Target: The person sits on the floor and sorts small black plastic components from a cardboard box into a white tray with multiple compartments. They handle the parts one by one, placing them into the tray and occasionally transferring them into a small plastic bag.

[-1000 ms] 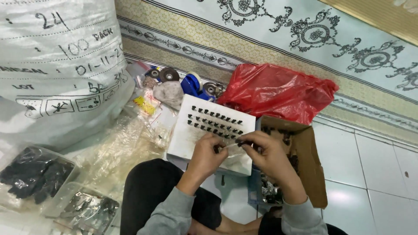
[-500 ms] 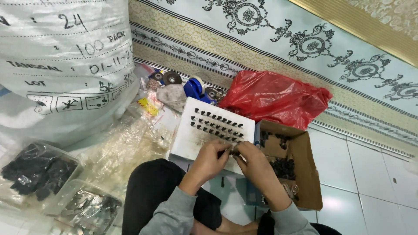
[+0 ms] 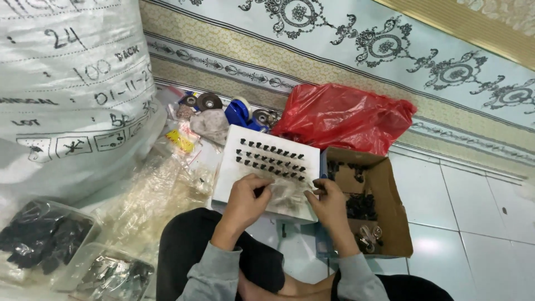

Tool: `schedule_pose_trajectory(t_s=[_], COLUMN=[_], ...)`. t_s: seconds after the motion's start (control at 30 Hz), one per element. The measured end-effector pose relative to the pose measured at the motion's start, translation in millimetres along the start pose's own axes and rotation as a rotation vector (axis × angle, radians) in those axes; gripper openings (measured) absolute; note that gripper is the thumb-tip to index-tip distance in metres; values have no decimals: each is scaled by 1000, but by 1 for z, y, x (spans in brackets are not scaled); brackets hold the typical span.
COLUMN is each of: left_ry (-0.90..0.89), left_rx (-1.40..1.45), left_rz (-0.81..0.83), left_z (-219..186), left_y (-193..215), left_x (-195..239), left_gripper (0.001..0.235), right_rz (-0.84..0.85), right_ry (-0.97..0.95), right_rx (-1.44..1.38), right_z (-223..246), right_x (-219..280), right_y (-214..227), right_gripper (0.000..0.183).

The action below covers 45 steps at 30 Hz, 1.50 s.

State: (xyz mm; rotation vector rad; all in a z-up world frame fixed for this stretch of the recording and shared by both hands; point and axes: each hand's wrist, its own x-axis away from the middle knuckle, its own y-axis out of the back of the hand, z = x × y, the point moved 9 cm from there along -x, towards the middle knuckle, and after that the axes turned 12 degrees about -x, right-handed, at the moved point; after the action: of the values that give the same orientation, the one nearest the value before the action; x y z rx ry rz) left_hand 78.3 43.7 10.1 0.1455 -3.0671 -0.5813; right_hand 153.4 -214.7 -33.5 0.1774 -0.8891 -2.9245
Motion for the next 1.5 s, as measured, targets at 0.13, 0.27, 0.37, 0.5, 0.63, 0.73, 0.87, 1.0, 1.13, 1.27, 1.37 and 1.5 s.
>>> schedule_pose_trajectory(t_s=[0.13,0.27,0.37,0.5,0.63,0.73,0.87,1.0,1.13,1.27,1.37,1.5], left_ry=[38,52,59,60,78,77,84,72,84,75,65,47], left_rx=[-15,-14,-7,19,16,15,20,9,18,31,50,60], left_rz=[-7,-10,-10,-17,-6,-26,-18,-6,-15,-2,-6,-17], left_z=[2,0,3,7,5,8,11,12,13,13,11,1], left_y=[1,2,1,1,1,1,-1,-4,-3,-6,-3,3], left_x=[-1,-3,-4,-6,-6,-8,-9,-11,-10,-11,-10,-6], left_gripper=[27,26,26,26,26,25,25,25,25,25,25,25], right_rz=[-68,-88,-109,-91,0,-15,-54,-37,24,117,73,116], right_ry=[56,54,42,69,164,179,82,-16,-25,93,120,179], right_rx=[12,-3,-52,-77,85,173,177,141,106,302,200,-306], right_z=[10,-6,-8,-6,-20,-35,-51,-55,-5,-31,5,78], right_x=[-12,-22,-25,-38,-57,-68,-82,-93,-91,-110,-92,-42], right_y=[-21,-34,-34,-33,-43,-44,-33,-30,-37,-49,-34,-11], right_gripper=[39,32,32,41,27,17,16,28,53,32,22,18])
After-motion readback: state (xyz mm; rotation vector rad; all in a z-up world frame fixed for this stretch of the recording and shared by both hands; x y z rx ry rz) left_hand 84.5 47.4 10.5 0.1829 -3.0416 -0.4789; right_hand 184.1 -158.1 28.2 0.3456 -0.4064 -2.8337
